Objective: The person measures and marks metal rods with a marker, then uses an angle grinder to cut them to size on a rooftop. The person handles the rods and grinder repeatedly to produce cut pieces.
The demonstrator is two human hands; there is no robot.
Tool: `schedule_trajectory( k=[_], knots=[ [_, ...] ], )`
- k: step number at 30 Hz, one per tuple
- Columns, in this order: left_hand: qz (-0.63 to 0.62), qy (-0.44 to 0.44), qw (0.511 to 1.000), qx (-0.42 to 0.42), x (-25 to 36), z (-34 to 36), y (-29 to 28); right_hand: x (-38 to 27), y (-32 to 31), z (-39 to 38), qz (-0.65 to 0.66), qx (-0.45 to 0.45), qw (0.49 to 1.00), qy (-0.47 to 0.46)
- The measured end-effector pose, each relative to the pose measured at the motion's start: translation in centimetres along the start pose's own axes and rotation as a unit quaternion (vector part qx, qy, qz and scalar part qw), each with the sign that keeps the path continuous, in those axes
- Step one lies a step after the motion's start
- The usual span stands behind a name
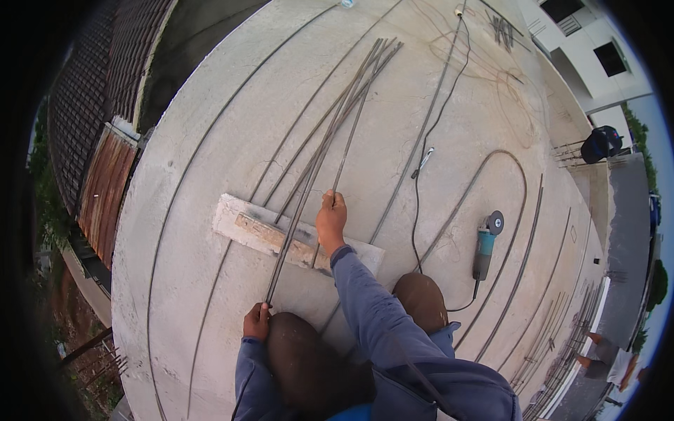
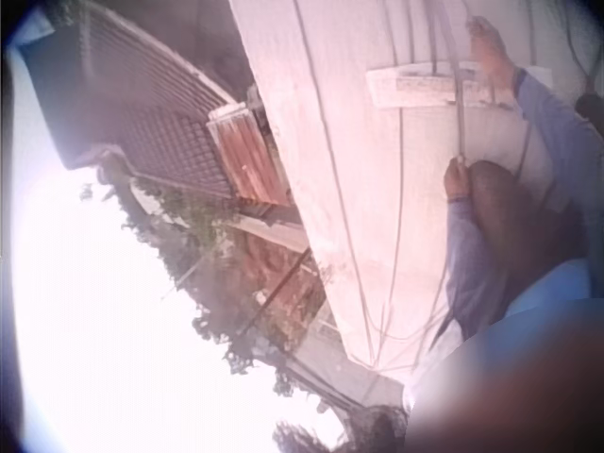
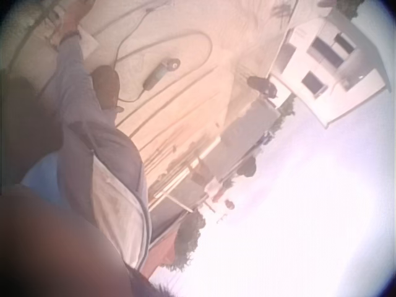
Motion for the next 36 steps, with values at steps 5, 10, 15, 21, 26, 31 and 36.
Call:
schedule_trajectory(
  k=[5, 10, 15, 21, 26, 31, 36],
  knots=[
    [-0.015, -0.004, 1.000, 0.000, -0.8, -0.7, -0.2, -0.8, 1.1, 4.7, -0.061, 0.007, 0.998, -0.021],
    [0.000, -0.013, 1.000, 0.014, -0.9, -0.9, 0.2, -1.2, 2.9, 4.9, -0.102, 0.016, 0.992, -0.069],
    [-0.006, -0.022, 0.999, 0.026, -1.0, -1.1, 0.7, -0.9, 3.1, 3.6, -0.179, 0.049, 0.974, -0.129],
    [0.006, -0.005, 0.999, 0.041, 0.1, -1.1, 0.3, 1.0, 2.6, -0.8, -0.181, 0.060, 0.971, -0.146],
    [-0.005, 0.004, 0.999, 0.054, -0.7, -1.0, 0.0, 4.2, 2.6, -5.1, -0.159, 0.028, 0.977, -0.138],
    [-0.002, 0.004, 0.999, 0.053, -0.7, -0.9, 0.0, 4.2, 2.1, -5.0, -0.104, 0.030, 0.990, -0.091],
    [0.004, -0.008, 0.999, 0.049, -0.9, -0.7, 0.1, 3.3, 2.3, -4.9, -0.112, 0.052, 0.987, -0.102]
  ],
)
Point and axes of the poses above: each hand's wrist, its own z-axis towards the middle knuckle, its own y-axis out of the palm, x = y × z, the point moved 1 cm from there along z, towards the middle knuckle, and after that the axes turned 5 degrees about x, right-handed, at the moved point
